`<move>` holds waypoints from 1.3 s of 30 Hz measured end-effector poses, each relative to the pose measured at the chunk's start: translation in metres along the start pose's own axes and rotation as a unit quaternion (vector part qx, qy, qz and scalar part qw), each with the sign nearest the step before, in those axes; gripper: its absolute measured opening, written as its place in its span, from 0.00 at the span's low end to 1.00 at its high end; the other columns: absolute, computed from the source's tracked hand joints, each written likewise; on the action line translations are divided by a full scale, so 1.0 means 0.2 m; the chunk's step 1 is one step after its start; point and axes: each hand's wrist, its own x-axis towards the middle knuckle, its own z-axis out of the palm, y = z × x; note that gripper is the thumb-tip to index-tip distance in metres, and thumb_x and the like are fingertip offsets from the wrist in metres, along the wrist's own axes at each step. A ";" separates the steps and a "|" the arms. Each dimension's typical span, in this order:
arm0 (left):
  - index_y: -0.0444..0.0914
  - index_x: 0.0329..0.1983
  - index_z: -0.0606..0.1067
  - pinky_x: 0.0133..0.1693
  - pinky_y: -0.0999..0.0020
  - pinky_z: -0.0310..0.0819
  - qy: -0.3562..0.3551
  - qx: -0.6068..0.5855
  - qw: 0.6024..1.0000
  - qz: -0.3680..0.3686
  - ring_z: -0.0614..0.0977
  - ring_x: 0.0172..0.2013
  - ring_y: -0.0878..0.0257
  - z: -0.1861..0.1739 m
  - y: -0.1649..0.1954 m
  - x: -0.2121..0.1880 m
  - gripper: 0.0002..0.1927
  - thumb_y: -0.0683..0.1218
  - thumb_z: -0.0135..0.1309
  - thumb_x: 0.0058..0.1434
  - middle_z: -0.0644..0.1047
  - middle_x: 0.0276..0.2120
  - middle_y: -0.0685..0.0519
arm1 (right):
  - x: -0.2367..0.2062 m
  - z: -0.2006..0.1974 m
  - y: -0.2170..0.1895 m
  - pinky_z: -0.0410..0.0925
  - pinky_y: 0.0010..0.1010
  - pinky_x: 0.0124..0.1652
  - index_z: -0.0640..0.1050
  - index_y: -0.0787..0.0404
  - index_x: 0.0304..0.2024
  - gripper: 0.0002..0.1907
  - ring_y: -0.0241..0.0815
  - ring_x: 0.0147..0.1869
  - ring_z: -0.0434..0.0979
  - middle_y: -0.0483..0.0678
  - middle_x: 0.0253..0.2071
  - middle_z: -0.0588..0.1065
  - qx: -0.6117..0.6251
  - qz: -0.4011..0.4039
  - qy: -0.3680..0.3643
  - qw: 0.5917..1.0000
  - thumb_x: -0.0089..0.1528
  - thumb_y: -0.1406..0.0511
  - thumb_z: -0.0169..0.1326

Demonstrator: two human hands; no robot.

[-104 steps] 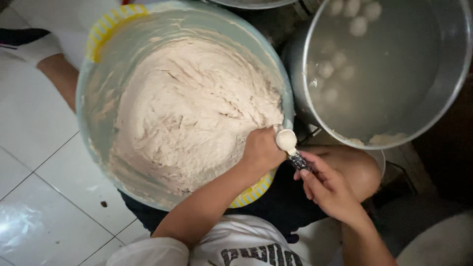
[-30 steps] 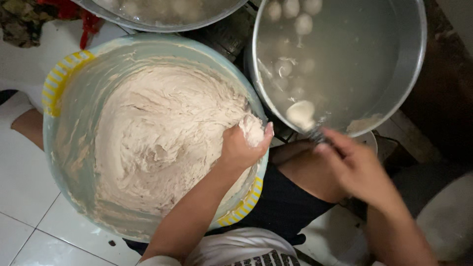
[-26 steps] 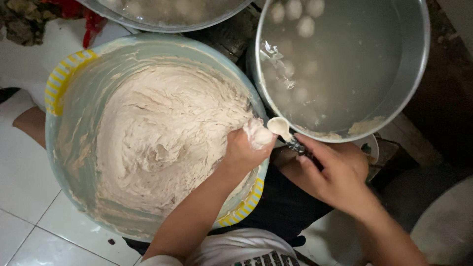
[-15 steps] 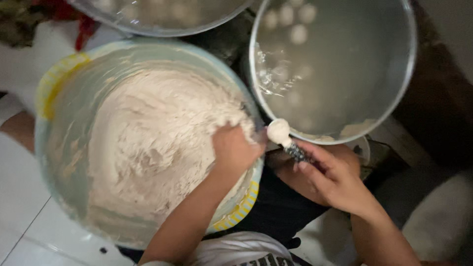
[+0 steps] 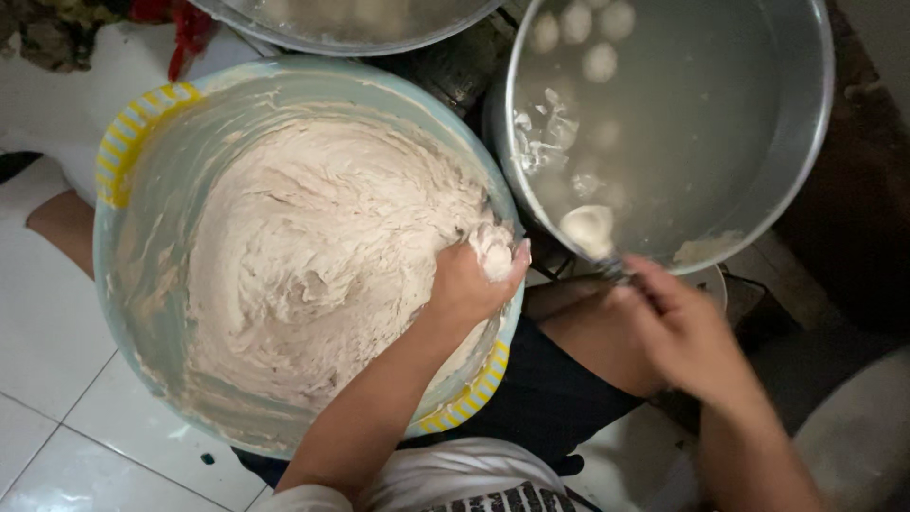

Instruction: The person sits on the floor beside a large basin of dough and a pan of water. They pinch off portions of dough by hand, roll each portion into a ball using a hand scoop, and drop the finished balls into pans of water, repeating the cycle continuously.

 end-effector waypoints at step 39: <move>0.37 0.38 0.79 0.35 0.58 0.81 -0.016 -0.006 1.000 0.007 0.86 0.31 0.45 0.02 -0.01 -0.06 0.13 0.46 0.65 0.52 0.81 0.28 0.43 | -0.08 0.20 -0.08 0.70 0.22 0.42 0.70 0.62 0.66 0.23 0.32 0.43 0.80 0.45 0.44 0.80 0.004 -0.237 -0.028 0.971 0.69 0.67 0.52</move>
